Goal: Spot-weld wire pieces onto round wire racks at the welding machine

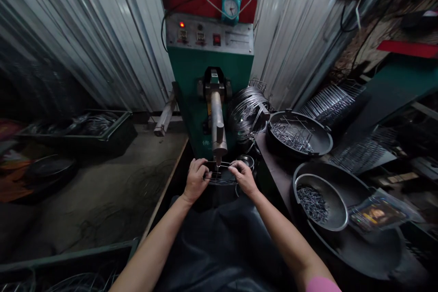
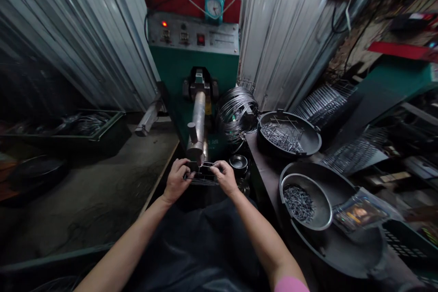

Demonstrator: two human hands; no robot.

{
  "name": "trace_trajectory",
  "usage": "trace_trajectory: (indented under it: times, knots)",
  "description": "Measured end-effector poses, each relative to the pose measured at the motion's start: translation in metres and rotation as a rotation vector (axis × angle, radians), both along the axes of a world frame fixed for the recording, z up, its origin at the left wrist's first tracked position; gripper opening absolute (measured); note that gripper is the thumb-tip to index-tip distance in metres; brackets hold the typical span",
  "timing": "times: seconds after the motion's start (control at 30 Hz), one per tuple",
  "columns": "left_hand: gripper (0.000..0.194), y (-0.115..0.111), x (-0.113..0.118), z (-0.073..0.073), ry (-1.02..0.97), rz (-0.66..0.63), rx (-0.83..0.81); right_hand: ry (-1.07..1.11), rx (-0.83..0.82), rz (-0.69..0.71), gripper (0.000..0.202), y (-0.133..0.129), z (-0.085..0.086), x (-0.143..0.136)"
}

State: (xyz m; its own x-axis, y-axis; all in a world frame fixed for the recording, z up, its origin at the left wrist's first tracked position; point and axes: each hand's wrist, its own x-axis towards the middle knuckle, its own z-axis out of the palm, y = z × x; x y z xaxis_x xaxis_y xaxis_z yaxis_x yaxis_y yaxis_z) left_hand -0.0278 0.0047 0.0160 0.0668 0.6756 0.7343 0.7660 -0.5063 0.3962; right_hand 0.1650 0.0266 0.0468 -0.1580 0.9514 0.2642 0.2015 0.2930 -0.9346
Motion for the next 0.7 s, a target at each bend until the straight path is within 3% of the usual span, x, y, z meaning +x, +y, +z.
trace_trajectory:
  times: [0.27, 0.4, 0.47, 0.53, 0.6, 0.7]
  knots:
    - [0.016, 0.001, -0.004, 0.002, -0.019, -0.038, -0.080, -0.004, -0.043, -0.006, 0.019, 0.002, -0.005, -0.001]
    - [0.015, -0.008, -0.008, 0.012, 0.056, -0.045, -0.073, 0.062, -0.067, -0.022, 0.018, -0.002, -0.018, 0.014]
    - [0.025, -0.022, -0.003, 0.018, 0.110, 0.005, -0.054, 0.096, -0.092, -0.018, 0.020, -0.005, -0.028, 0.024]
    - [0.039, -0.043, 0.009, 0.020, 0.112, 0.055, 0.010, 0.133, -0.118, -0.007, 0.024, -0.007, -0.037, 0.034]
    - [0.039, -0.064, 0.029, 0.014, 0.050, 0.054, 0.075, 0.186, -0.130, -0.021, 0.028, -0.007, -0.044, 0.041]
    - [0.029, -0.083, 0.065, -0.008, -0.050, 0.035, -0.087, 0.240, -0.155, -0.042, 0.022, -0.003, -0.053, 0.048]
